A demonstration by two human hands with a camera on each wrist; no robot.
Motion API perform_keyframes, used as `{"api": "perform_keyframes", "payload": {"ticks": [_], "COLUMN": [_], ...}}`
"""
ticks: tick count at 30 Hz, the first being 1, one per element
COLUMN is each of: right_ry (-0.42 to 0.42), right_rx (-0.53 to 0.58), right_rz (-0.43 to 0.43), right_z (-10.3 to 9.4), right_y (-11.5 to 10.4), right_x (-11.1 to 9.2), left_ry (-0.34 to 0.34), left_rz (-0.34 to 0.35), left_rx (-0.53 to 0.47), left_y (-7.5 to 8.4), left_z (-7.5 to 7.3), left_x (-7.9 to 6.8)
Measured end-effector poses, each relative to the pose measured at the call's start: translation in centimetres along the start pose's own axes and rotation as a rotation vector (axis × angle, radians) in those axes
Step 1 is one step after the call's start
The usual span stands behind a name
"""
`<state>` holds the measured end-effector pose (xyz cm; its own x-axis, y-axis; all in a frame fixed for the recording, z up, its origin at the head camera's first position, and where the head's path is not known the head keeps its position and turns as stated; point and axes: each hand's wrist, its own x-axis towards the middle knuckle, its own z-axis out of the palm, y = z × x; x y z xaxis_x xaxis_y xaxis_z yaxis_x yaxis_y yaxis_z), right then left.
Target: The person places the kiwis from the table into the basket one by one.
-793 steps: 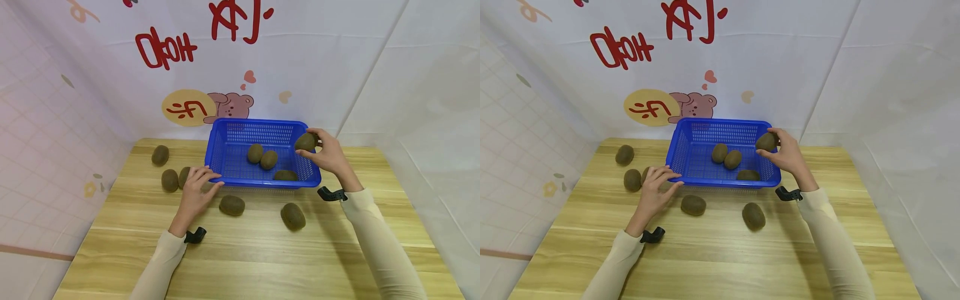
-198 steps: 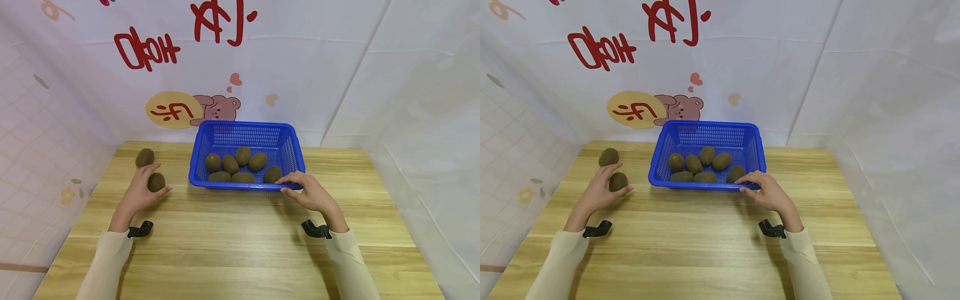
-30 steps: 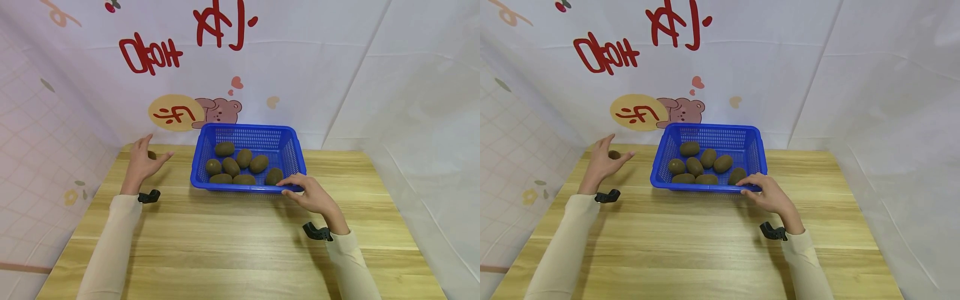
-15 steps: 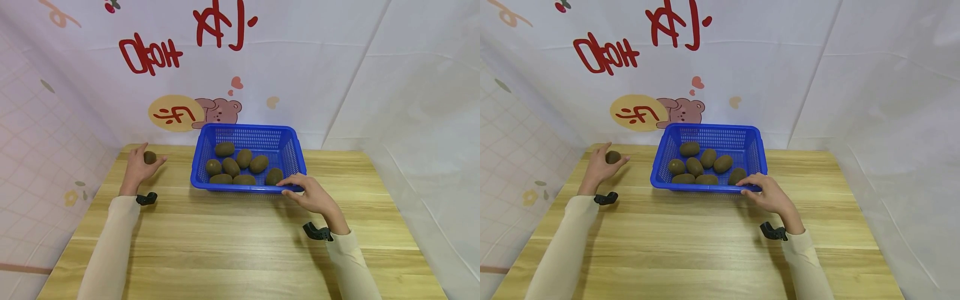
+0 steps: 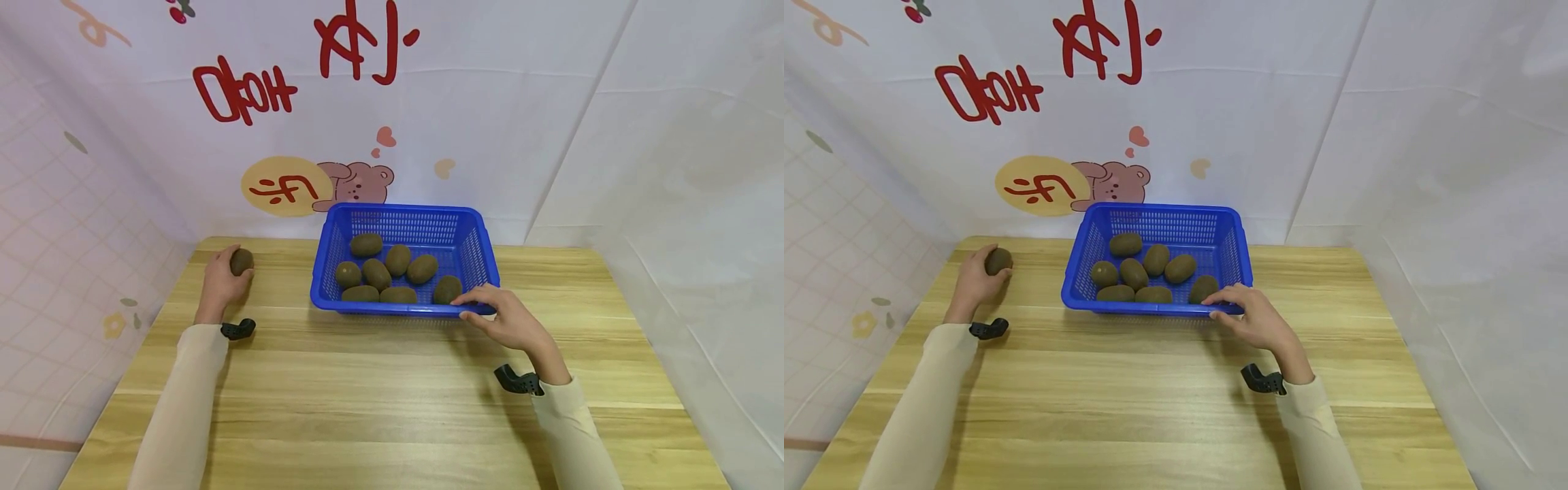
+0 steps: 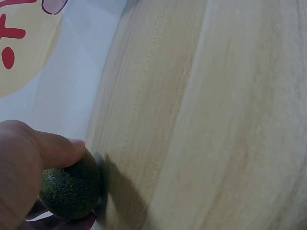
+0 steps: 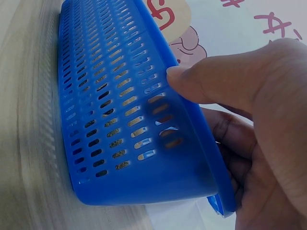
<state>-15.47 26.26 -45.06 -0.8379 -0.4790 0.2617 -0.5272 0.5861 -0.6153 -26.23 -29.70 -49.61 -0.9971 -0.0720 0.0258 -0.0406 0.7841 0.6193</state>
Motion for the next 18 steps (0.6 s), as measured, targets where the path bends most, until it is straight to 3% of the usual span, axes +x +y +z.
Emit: {"api": "perform_keyframes", "payload": {"ticks": [14,18], "right_ry": [0.013,0.015], "right_rx": [-0.028,-0.022], "right_rz": [-0.022,-0.024], "right_z": [0.12,0.17], "right_y": [0.19,0.26], "right_x": [-0.07,-0.06], "left_ry": [0.032,0.057], "left_rz": [-0.022,0.006], "left_rx": [-0.043,-0.049], "left_y": [0.34,0.59], "left_z": [-0.26,-0.33], "left_x": [-0.39,-0.30]}}
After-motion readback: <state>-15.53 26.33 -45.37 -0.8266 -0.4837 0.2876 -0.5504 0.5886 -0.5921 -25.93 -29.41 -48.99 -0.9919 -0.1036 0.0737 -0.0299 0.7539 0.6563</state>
